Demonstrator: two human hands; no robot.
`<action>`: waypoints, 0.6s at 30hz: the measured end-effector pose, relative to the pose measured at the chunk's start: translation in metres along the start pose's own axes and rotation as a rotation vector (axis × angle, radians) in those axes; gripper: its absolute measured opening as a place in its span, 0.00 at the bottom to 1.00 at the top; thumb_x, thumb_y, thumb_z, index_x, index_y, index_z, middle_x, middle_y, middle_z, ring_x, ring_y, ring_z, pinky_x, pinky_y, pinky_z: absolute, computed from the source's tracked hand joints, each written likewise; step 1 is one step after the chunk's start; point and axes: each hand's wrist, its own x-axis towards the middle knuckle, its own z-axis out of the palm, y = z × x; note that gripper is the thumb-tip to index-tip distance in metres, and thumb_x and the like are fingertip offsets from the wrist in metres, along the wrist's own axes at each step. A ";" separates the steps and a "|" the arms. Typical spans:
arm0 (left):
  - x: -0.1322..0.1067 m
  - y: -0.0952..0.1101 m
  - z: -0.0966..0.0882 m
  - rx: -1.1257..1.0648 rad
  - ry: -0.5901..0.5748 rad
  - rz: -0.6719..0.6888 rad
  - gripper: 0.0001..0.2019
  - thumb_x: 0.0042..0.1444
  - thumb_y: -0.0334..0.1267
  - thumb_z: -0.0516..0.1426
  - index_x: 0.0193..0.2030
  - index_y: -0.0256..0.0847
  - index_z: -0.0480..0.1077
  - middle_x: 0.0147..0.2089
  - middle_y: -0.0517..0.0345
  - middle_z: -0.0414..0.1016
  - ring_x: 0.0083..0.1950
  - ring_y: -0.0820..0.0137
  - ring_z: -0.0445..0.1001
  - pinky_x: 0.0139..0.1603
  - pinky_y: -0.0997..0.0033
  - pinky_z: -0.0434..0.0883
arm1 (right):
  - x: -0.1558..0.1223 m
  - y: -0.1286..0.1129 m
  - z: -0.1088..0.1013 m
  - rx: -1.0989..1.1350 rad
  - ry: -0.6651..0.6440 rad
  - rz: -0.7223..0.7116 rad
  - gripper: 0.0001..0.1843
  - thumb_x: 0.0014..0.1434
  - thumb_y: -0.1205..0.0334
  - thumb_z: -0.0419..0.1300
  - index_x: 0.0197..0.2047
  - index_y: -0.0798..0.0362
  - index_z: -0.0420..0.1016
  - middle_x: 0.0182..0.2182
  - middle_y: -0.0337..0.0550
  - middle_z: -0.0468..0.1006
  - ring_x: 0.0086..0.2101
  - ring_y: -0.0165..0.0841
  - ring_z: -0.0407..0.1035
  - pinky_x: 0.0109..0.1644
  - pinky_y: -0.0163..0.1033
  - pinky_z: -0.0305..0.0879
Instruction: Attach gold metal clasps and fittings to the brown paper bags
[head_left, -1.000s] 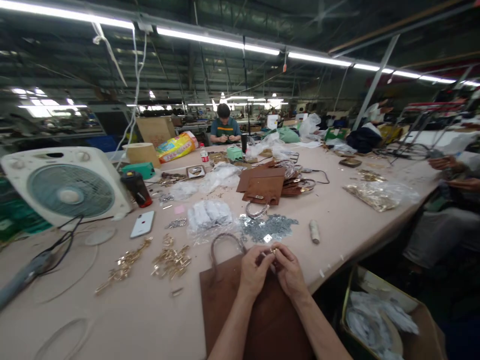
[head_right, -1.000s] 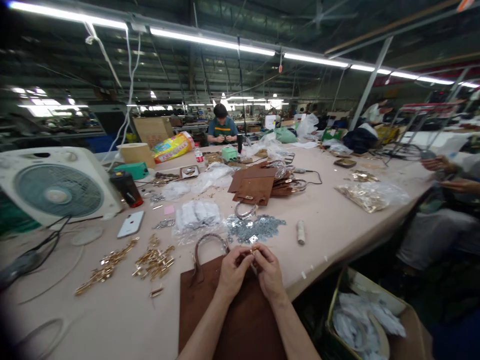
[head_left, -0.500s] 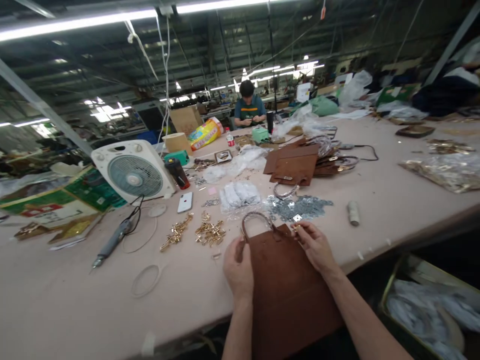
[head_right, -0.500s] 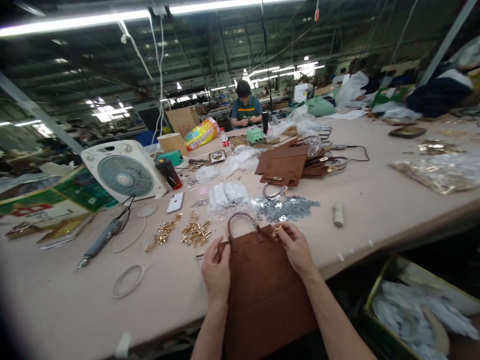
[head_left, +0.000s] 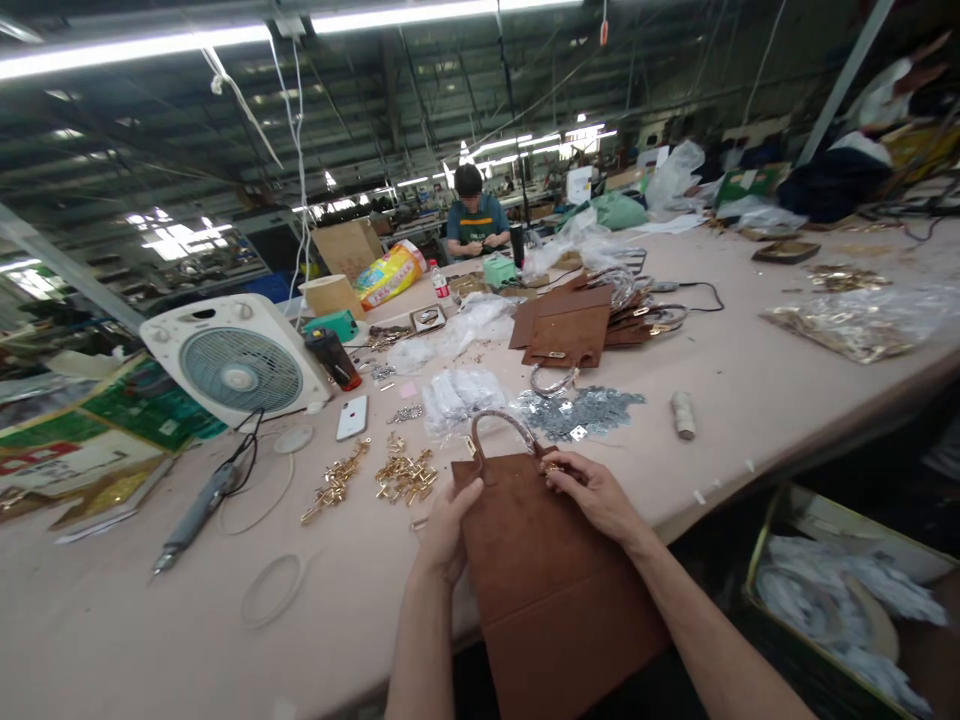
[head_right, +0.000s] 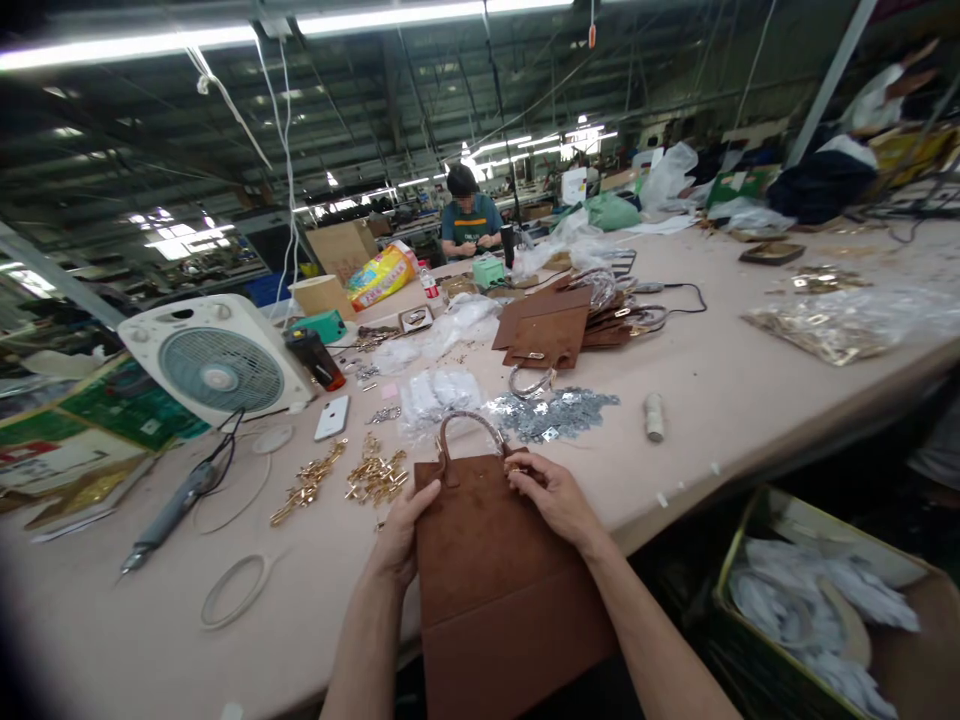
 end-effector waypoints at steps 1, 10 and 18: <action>0.003 0.002 0.002 -0.062 -0.085 -0.081 0.29 0.49 0.41 0.71 0.57 0.32 0.76 0.52 0.39 0.83 0.56 0.45 0.80 0.60 0.49 0.76 | 0.000 0.000 0.000 -0.017 0.014 -0.006 0.18 0.65 0.48 0.64 0.53 0.49 0.80 0.40 0.42 0.82 0.39 0.35 0.75 0.47 0.40 0.71; 0.032 -0.017 0.002 -0.373 -0.172 -0.251 0.23 0.48 0.37 0.63 0.50 0.27 0.80 0.43 0.42 0.85 0.51 0.46 0.82 0.59 0.52 0.75 | 0.004 0.004 0.003 -0.218 0.090 -0.166 0.15 0.68 0.54 0.62 0.55 0.45 0.81 0.48 0.45 0.81 0.50 0.39 0.75 0.57 0.44 0.70; 0.035 -0.026 -0.011 -0.452 -0.268 -0.197 0.22 0.50 0.38 0.62 0.51 0.29 0.79 0.47 0.41 0.84 0.56 0.45 0.80 0.64 0.49 0.71 | 0.017 -0.001 0.014 -0.230 0.215 -0.252 0.15 0.67 0.56 0.64 0.55 0.47 0.79 0.41 0.42 0.81 0.34 0.32 0.75 0.41 0.37 0.74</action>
